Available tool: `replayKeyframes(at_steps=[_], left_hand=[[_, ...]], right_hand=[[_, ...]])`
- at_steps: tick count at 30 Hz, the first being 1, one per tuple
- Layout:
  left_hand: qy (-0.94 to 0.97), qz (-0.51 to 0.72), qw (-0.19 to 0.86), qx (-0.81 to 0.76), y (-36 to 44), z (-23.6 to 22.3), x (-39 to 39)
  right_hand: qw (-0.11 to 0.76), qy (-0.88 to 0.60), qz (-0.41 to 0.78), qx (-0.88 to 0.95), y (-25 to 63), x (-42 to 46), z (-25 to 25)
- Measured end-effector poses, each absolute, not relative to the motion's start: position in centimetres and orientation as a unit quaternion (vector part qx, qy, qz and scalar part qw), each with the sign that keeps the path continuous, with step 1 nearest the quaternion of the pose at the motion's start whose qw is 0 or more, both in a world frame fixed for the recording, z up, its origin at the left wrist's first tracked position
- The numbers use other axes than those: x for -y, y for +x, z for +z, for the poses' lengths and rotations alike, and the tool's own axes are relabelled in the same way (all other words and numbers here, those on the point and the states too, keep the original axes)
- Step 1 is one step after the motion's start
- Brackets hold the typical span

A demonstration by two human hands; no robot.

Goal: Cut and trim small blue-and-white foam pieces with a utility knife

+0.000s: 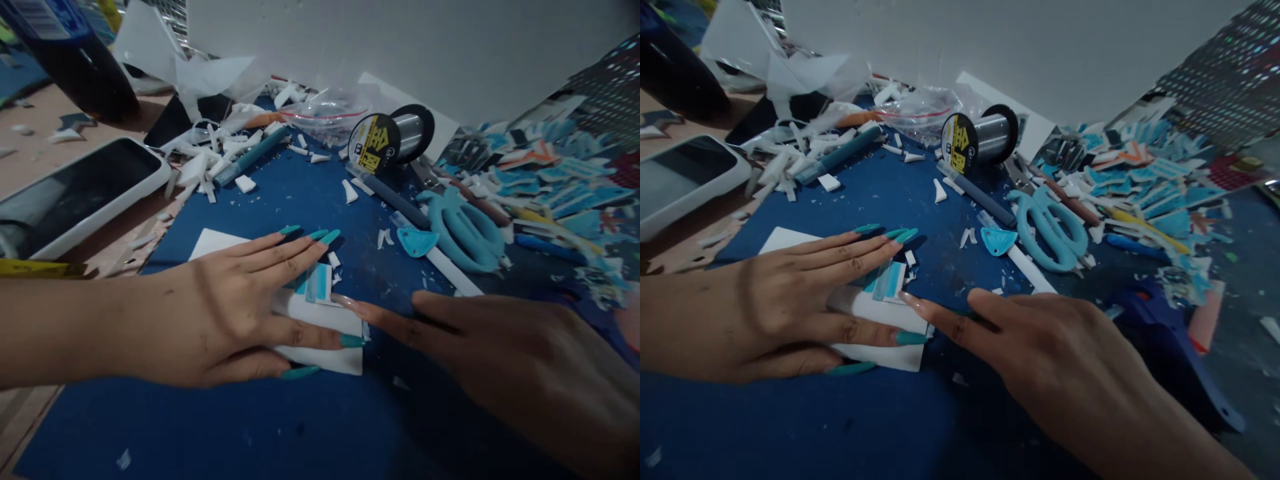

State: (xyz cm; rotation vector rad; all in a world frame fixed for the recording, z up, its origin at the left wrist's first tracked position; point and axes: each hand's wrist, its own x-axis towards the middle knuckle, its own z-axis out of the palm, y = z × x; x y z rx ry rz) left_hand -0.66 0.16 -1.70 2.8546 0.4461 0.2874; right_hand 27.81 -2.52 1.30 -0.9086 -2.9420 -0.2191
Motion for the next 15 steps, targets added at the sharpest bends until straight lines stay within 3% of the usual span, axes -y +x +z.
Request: replayKeyframes(at_steps=[15], left_hand=[[0.978,0.092,0.116,-0.147,-0.5,-1.3,-0.2]], right_hand=[[0.027,-0.299,-0.041,0.953,27.6,2.5,1.3]])
